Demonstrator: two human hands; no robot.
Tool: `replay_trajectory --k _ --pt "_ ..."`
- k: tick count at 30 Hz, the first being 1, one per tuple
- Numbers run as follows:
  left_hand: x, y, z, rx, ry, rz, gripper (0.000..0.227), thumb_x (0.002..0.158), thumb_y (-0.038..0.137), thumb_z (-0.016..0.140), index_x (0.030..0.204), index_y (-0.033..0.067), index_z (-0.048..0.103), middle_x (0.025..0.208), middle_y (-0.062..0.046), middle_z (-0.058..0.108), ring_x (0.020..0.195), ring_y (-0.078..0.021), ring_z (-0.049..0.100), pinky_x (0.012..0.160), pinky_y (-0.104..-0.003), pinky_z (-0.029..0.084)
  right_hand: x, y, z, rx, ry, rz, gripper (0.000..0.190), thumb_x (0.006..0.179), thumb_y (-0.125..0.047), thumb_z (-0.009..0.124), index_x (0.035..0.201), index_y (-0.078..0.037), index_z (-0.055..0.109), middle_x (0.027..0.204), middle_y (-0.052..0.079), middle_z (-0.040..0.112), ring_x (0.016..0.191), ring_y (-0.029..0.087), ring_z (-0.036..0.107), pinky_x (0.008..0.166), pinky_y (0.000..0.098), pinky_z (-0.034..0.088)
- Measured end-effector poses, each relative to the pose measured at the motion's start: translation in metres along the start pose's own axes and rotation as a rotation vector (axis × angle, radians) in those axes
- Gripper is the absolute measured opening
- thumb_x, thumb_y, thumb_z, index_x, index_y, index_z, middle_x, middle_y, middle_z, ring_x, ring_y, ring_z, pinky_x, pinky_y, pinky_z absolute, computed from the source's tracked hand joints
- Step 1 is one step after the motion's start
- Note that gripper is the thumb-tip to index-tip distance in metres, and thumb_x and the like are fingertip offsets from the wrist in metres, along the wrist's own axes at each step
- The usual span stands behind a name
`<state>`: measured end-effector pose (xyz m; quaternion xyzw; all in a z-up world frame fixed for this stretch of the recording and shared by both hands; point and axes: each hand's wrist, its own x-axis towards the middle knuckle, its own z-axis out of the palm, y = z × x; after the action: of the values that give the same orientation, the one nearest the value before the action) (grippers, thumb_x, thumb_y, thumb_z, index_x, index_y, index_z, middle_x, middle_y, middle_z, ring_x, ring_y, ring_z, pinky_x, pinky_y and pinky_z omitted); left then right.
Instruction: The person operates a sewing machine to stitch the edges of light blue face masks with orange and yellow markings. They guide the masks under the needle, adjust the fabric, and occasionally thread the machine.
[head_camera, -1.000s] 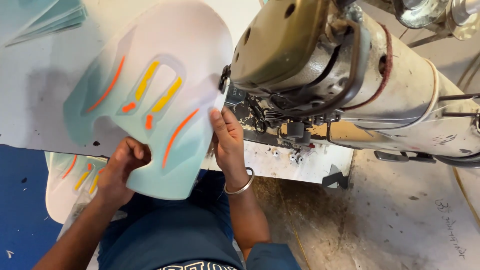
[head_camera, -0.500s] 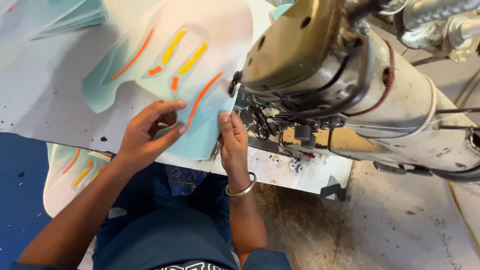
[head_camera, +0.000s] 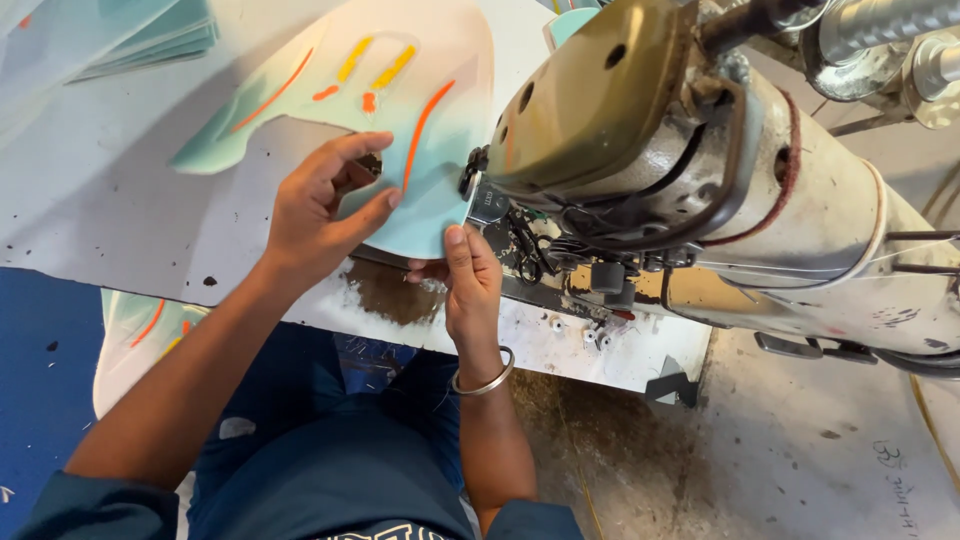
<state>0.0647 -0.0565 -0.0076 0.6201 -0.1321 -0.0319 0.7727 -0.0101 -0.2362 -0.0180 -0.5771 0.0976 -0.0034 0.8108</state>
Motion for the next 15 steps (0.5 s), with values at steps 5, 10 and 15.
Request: replay_trajectory --k 5,10,15 --pt "0.026 -0.009 0.000 0.050 -0.008 0.035 0.049 0.099 0.003 0.074 0.144 -0.0028 0.056 0.109 -0.001 0.063 0.095 -0.0057 0.060 0.086 -0.023 0.053 0.006 0.000 -0.004 -0.046 0.032 -0.007 0.040 0.112 -0.034 0.052 0.109 0.002 0.068 0.094 0.012 0.074 0.076 0.015 0.067 0.068 0.0311 0.059" --pt "0.046 0.011 -0.008 0.232 0.007 0.077 0.046 0.103 0.008 0.073 0.144 -0.0005 0.057 0.122 -0.008 0.069 0.089 -0.0070 0.062 0.084 -0.024 0.055 -0.001 0.009 -0.011 -0.076 0.073 0.045 0.039 0.110 -0.032 0.052 0.112 0.002 0.070 0.093 0.014 0.076 0.072 0.014 0.066 0.066 0.0293 0.056" --pt "0.016 0.087 -0.086 0.826 0.222 0.425 0.020 0.108 0.012 0.076 0.127 0.0075 0.072 0.110 -0.008 0.077 0.086 -0.0161 0.074 0.077 -0.027 0.057 -0.031 0.036 -0.025 -0.158 0.078 0.028 0.035 0.109 -0.028 0.053 0.115 0.003 0.068 0.092 0.013 0.076 0.074 0.014 0.067 0.068 0.0289 0.054"
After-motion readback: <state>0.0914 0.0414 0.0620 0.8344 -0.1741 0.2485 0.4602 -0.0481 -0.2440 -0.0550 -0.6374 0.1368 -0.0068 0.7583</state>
